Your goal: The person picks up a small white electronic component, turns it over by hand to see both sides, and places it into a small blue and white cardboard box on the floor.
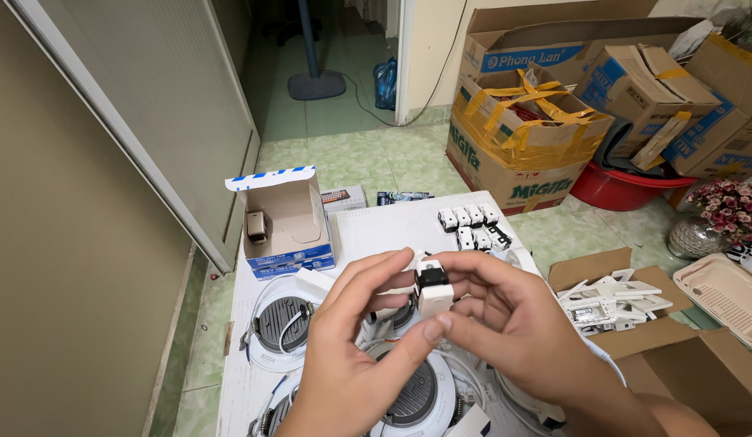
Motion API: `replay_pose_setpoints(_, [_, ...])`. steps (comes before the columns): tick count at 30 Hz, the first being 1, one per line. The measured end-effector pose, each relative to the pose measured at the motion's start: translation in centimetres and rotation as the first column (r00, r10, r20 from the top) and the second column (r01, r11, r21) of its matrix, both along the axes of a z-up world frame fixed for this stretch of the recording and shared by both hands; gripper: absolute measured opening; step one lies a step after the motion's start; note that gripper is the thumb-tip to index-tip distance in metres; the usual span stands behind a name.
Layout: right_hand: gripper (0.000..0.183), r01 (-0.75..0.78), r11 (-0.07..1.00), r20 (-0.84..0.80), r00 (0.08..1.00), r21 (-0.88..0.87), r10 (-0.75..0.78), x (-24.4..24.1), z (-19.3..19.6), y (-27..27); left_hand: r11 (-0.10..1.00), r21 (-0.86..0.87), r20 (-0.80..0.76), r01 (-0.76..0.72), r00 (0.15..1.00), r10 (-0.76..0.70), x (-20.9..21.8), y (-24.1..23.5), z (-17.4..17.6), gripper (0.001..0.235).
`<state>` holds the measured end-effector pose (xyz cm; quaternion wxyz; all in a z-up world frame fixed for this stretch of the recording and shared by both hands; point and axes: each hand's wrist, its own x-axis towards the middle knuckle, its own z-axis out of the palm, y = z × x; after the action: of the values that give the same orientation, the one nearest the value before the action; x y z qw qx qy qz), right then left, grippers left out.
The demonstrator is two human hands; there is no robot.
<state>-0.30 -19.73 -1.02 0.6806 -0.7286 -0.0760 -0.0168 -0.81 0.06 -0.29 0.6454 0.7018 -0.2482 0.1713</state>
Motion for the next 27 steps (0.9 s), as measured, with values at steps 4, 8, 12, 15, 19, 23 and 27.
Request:
replay_pose_setpoints(4, [0.055, -0.026, 1.000, 0.087, 0.996, -0.008, 0.026, -0.3, 0.6, 0.5, 0.998, 0.054, -0.033, -0.031, 0.999, 0.032, 0.3, 0.0, -0.5, 0.053])
replay_pose_setpoints(8, [0.056, -0.024, 1.000, 0.096, 0.995, -0.019, 0.026, -0.2, 0.5, 0.4, 0.999, 0.032, 0.021, -0.010, 1.000, 0.010, 0.4, 0.0, -0.5, 0.048])
replay_pose_setpoints(12, [0.055, -0.040, 0.997, 0.102, 0.994, -0.068, 0.047, -0.1, 0.4, -0.1, 0.998, 0.053, 0.064, -0.030, 0.998, 0.027, 0.3, 0.1, -0.3, 0.043])
replay_pose_setpoints(15, [0.052, -0.079, 0.995, 0.082, 0.993, -0.058, 0.083, 0.1, 0.2, -0.8, 0.997, 0.071, 0.096, -0.039, 0.995, 0.032, 0.3, 0.2, -0.2, 0.041])
replay_pose_setpoints(19, [0.048, -0.112, 0.990, 0.114, 0.986, -0.082, 0.121, 0.4, -0.1, -0.8, 0.997, 0.072, 0.094, -0.027, 0.995, 0.020, 0.2, 0.1, -0.1, 0.039])
replay_pose_setpoints(23, [0.044, -0.016, 0.995, 0.020, 1.000, -0.100, 0.018, 0.5, -0.6, -0.6, 0.996, 0.082, 0.115, -0.016, 0.993, 0.006, 0.3, 0.1, -0.3, 0.039])
replay_pose_setpoints(27, [0.049, -0.061, 0.998, 0.026, 0.998, -0.007, 0.061, 0.4, -0.6, -0.7, 0.998, 0.069, 0.105, 0.011, 0.994, -0.018, 0.1, 0.0, -0.3, 0.039])
